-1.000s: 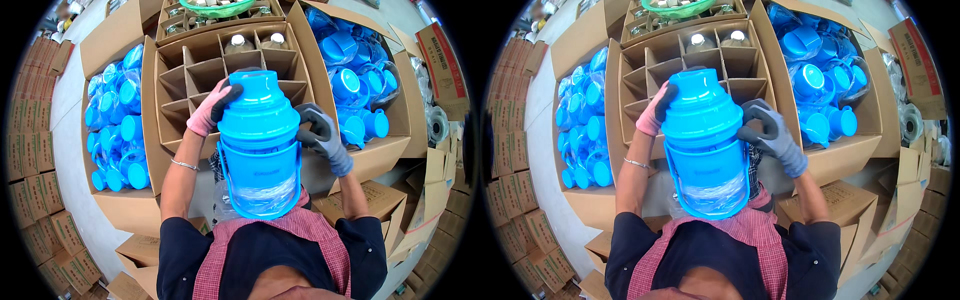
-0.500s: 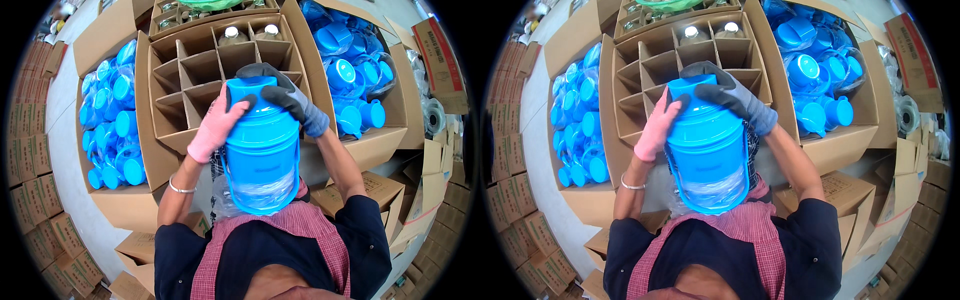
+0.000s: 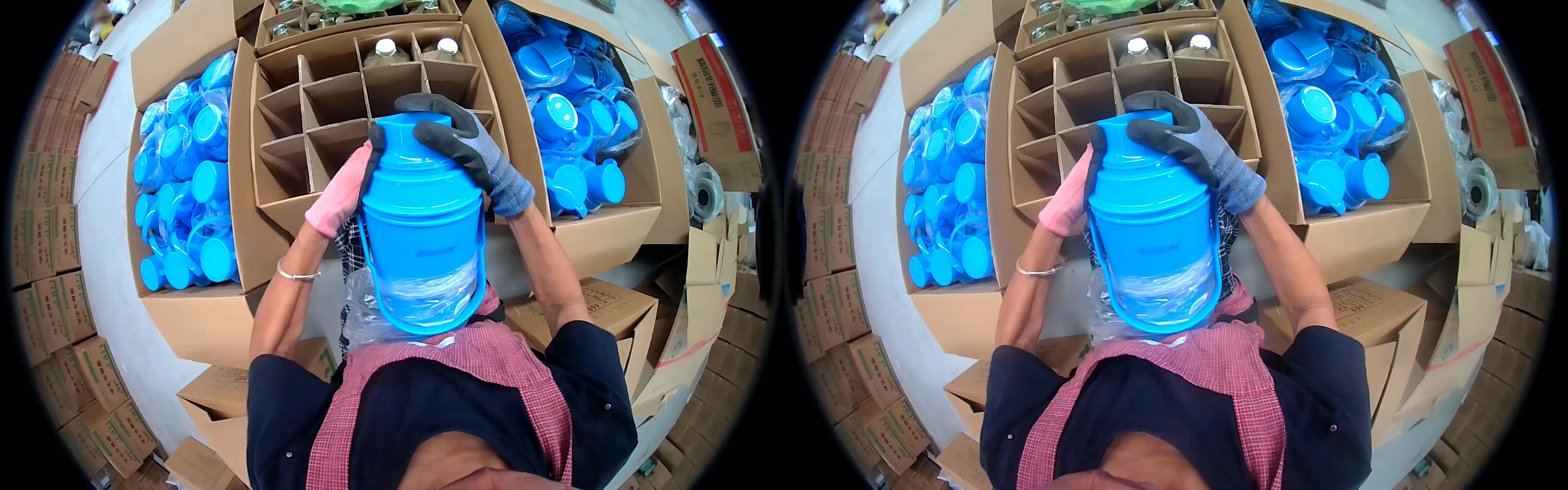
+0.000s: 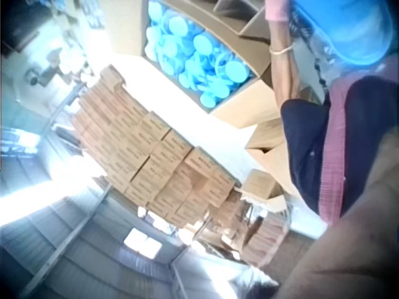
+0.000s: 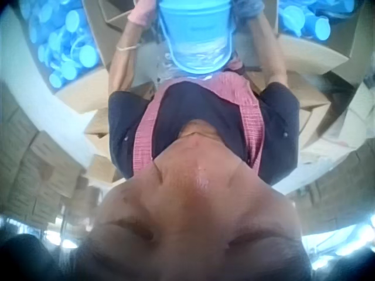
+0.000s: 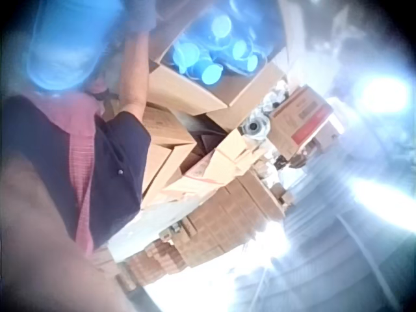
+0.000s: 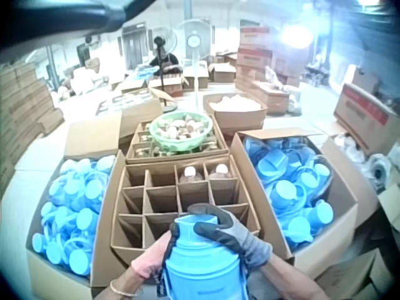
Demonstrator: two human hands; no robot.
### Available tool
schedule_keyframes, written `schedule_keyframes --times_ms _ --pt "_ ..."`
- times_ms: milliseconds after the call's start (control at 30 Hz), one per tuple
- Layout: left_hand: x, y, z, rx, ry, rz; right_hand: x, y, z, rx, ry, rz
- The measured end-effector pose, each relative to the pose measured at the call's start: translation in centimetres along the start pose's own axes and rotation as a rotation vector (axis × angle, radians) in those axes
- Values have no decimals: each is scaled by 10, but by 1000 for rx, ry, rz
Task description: The person assembles flasks by placing the inner vessel into a blue plastic casing, screwing on a cap, and placing the completed flasks into a cardboard box.
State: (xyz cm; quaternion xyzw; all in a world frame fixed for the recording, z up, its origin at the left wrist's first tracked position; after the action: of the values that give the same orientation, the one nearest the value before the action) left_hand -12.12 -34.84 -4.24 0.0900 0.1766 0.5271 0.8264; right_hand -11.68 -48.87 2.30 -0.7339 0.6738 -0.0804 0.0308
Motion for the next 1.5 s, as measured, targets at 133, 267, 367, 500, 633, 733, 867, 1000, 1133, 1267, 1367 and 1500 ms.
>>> schedule_keyframes --times_ms 133,267,367,500,633,733,867,1000,1133,1267,1367,1500 --pt "-24 27 49 -456 -924 51 3 9 28 -101 -436 -89" --pt "-20 49 42 -901 -1354 85 -15 13 33 -117 -619 -144" --pt "13 15 46 -442 -521 19 -4 -1 18 -20 -336 -225" --pt "12 -27 -23 -51 201 -35 -14 -15 -34 546 581 -260" --pt "15 -21 -39 -230 -166 -90 -36 -18 -24 55 120 -351" --pt "-6 17 -10 -559 -784 -60 -27 -4 -19 -22 -178 -371" --pt "1 33 8 -682 -752 -2 -37 3 -26 -25 -207 -385" --pt "-10 32 12 -399 42 10 -38 14 -66 118 191 -306" --pt "-32 60 -48 -213 531 -200 -24 46 -128 159 297 -226" --pt "-35 90 2 -194 92 -34 35 65 -125 53 382 -39" --pt "-74 148 18 -41 171 -300 69 68 -98 -98 762 104" --pt "-100 171 -1 -299 -359 -71 49 78 -120 218 1064 -156"
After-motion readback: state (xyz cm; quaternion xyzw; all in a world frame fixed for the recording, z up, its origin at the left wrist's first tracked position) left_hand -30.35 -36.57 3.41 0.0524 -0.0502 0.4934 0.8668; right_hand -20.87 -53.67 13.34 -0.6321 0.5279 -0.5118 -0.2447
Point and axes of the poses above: each hand's wrist, its own y-axis away from the middle knuckle, its own x-axis out of the back of the hand, z = x × y, the point moved 9 cm from there along -y, towards the middle knuckle, and after that the axes turned 8 degrees about z, right-handed, at the moved point
